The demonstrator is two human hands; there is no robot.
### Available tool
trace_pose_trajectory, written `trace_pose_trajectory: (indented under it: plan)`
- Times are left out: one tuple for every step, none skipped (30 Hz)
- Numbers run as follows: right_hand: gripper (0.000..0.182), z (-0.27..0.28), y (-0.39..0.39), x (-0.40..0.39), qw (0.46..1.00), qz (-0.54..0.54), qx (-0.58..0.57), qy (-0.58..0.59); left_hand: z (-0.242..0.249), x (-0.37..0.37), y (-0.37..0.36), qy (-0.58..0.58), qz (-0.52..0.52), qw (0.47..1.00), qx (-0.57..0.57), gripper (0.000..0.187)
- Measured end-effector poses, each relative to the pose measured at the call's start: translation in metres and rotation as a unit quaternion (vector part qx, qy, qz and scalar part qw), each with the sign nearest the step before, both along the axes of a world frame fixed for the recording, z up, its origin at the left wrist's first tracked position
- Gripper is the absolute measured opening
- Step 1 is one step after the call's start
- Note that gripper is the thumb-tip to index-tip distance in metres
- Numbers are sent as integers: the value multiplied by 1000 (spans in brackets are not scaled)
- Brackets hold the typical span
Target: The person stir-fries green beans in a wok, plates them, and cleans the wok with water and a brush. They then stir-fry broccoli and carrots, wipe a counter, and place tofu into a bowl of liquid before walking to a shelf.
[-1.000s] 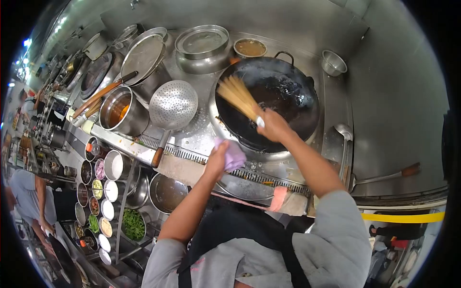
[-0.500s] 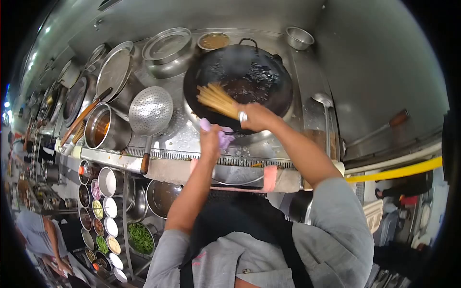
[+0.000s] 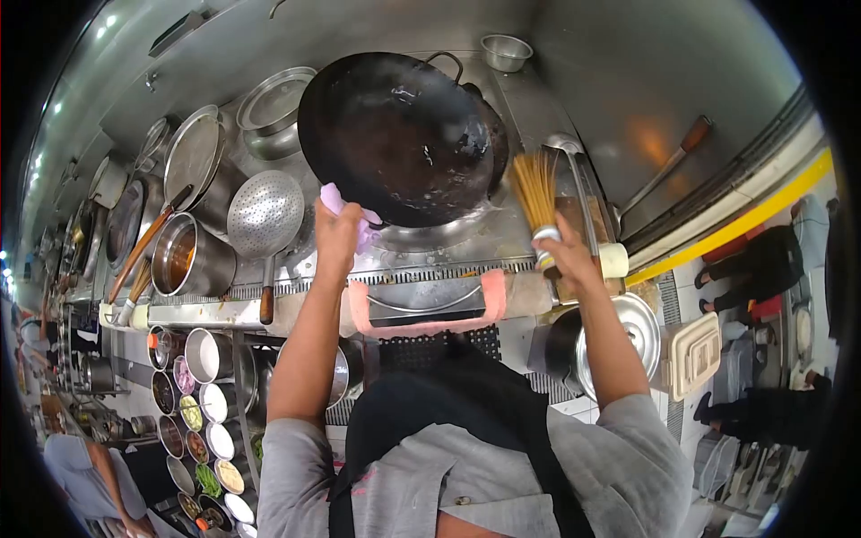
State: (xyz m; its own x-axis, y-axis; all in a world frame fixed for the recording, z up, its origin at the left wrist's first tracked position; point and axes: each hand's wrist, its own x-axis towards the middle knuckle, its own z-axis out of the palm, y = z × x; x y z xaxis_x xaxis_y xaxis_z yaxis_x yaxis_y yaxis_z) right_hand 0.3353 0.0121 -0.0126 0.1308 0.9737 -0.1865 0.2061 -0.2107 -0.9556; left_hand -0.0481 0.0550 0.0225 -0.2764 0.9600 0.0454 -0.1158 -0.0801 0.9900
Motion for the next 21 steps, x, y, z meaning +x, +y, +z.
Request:
trace_pose_trajectory:
  plan:
    - [74, 9, -20, -7, 993, -4, -83, 83, 1, 2, 4, 17, 2, 1000, 12, 34]
    - [72, 13, -35, -12, 972, -8, -164, 166, 3, 5, 7, 33, 4, 999, 24, 35]
    - [63, 11, -44, -18, 957, 8, -176, 230, 14, 10, 4, 31, -10, 999, 18, 37]
    - [53, 9, -52, -26, 937, 23, -186, 294, 15, 14, 7, 83, 8, 996, 38, 37]
    - [38, 13, -55, -33, 917, 45, -204, 341, 16, 15, 11, 136, 28, 989, 60, 38]
    - [37, 14, -54, -39, 905, 32, -214, 367, 17, 17, 11, 187, 48, 978, 81, 39]
    - [36, 14, -50, -43, 891, 20, -225, 393, 27, 25, 5, 191, 47, 978, 72, 41]
    - [35, 13, -46, -46, 878, 11, -235, 418, 37, 34, -3, 216, 47, 973, 71, 42]
    - [35, 13, -41, -46, 881, 15, -216, 422, 48, 43, -13, 241, 48, 967, 69, 42]
    - [35, 15, -39, -45, 872, 14, -225, 434, 54, 49, -20, 266, 50, 960, 67, 42]
    - [36, 17, -36, -44, 864, 13, -235, 446, 45, 50, -20, 321, 63, 940, 94, 46]
    - [36, 19, -34, -44, 856, 13, -242, 457, 45, 55, -25, 334, 63, 935, 100, 47]
    - [38, 18, -34, -44, 855, 16, -236, 462, 43, 62, -36, 347, 62, 930, 105, 49]
    - [38, 17, -35, -44, 858, 6, -236, 455, 40, 67, -47, 360, 62, 925, 108, 51]
    - [38, 18, -37, -45, 862, -3, -237, 449, 36, 71, -57, 360, 58, 923, 120, 52]
    - [38, 17, -39, -47, 864, -14, -239, 442, 30, 75, -69, 360, 55, 922, 130, 52]
    - [38, 15, -40, -47, 863, -11, -243, 442, 25, 76, -77, 360, 51, 921, 141, 53]
    - [38, 12, -40, -46, 862, -9, -247, 442, 22, 74, -83, 350, 53, 924, 141, 52]
    - [38, 9, -41, -45, 861, -7, -252, 442, 19, 73, -89, 341, 55, 928, 141, 51]
    - [37, 5, -41, -43, 855, 7, -255, 452, 15, 71, -94, 333, 55, 931, 139, 50]
    - [37, 1, -39, -39, 849, 21, -258, 461, 5, 66, -89, 353, 93, 918, 154, 46]
